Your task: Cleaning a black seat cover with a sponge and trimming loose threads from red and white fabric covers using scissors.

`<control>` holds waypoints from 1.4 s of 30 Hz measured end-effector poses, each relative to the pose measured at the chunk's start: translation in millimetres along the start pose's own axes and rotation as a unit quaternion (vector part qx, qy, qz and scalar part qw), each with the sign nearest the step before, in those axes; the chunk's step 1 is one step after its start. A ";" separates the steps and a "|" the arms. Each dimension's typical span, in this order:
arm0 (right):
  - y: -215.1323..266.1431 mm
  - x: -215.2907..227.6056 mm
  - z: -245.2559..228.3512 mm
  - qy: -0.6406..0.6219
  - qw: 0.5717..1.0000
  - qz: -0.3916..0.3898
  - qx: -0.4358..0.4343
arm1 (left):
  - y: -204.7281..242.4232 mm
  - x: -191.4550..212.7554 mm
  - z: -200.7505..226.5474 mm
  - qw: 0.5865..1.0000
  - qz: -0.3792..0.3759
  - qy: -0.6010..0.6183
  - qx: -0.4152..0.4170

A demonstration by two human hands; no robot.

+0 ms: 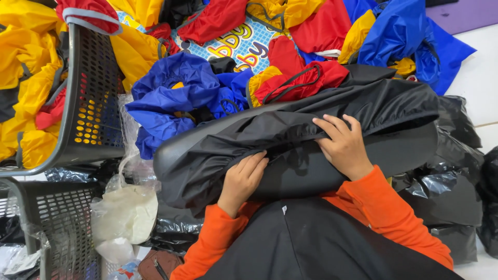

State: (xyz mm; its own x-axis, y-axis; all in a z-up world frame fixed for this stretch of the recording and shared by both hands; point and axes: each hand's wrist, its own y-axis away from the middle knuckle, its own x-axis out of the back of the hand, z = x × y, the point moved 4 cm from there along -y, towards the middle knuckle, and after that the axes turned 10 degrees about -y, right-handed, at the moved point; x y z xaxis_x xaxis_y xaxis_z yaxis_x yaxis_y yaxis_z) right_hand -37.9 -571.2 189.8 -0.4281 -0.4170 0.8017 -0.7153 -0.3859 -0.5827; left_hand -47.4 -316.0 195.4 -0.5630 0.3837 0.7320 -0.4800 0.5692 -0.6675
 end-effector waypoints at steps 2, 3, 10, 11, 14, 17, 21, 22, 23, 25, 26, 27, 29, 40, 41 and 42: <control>-13.1 22.3 -0.3 -0.007 1.000 0.023 -0.003 | 3.2 5.4 -5.2 0.999 -0.011 -0.033 -0.031; -17.2 34.1 -1.9 -0.017 0.999 0.043 -0.008 | 7.6 9.2 -4.8 0.996 -0.026 -0.063 -0.060; 3.9 129.8 17.7 -0.028 0.991 0.061 -0.118 | 29.6 37.8 -45.9 0.974 -0.200 -0.075 -0.073; 2.8 137.1 18.9 0.013 0.990 0.014 -0.138 | 38.2 55.4 -56.0 0.977 -0.194 -0.067 -0.057; 4.7 157.9 27.4 0.100 0.979 -0.062 -0.165 | 34.5 81.6 -87.5 0.982 -0.181 -0.052 -0.026; 7.6 160.8 37.1 0.222 0.957 -0.103 -0.154 | 28.3 104.1 -110.8 0.985 -0.168 -0.037 0.008; 22.0 129.9 56.3 0.301 0.922 -0.200 -0.136 | -10.1 165.6 -139.3 0.957 -0.231 -0.135 0.114; 28.8 130.5 64.0 0.301 0.923 -0.200 -0.136 | -13.0 172.0 -146.7 0.957 -0.232 -0.135 0.114; 33.4 131.7 74.9 0.360 0.901 -0.200 -0.138 | -16.0 177.6 -157.7 0.941 -0.246 -0.185 0.140; 33.4 139.9 79.8 0.420 0.875 -0.195 -0.142 | -9.4 183.8 -173.0 0.924 -0.254 -0.234 0.166; 27.7 151.3 71.5 0.288 0.941 -0.090 -0.154 | -1.7 185.9 -175.6 0.931 -0.207 -0.265 0.143; 27.5 163.4 61.4 0.142 0.977 0.013 -0.161 | 8.0 189.2 -176.8 0.934 -0.165 -0.294 0.118; 39.9 163.3 61.0 0.179 0.970 0.022 -0.165 | 28.3 180.6 -166.9 0.947 -0.150 -0.256 0.124; 145.1 119.4 91.5 0.154 0.894 -0.289 -0.305 | 146.5 63.7 -126.9 0.910 -0.337 -0.045 0.239; 142.3 126.2 87.7 0.043 0.921 -0.259 -0.289 | 142.4 64.8 -119.4 0.914 -0.337 -0.070 0.213; 139.1 134.1 83.5 -0.070 0.934 -0.223 -0.270 | 138.5 66.2 -111.9 0.918 -0.337 -0.095 0.188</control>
State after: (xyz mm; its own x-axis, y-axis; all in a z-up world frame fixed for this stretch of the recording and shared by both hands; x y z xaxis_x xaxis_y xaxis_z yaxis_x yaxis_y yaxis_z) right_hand -148.7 -749.6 205.2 0.0284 -0.4326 0.9012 -0.9957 -0.0918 -0.0127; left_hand -75.9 -130.5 166.7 -0.1432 -0.1176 0.9827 -0.9403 0.3260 -0.0980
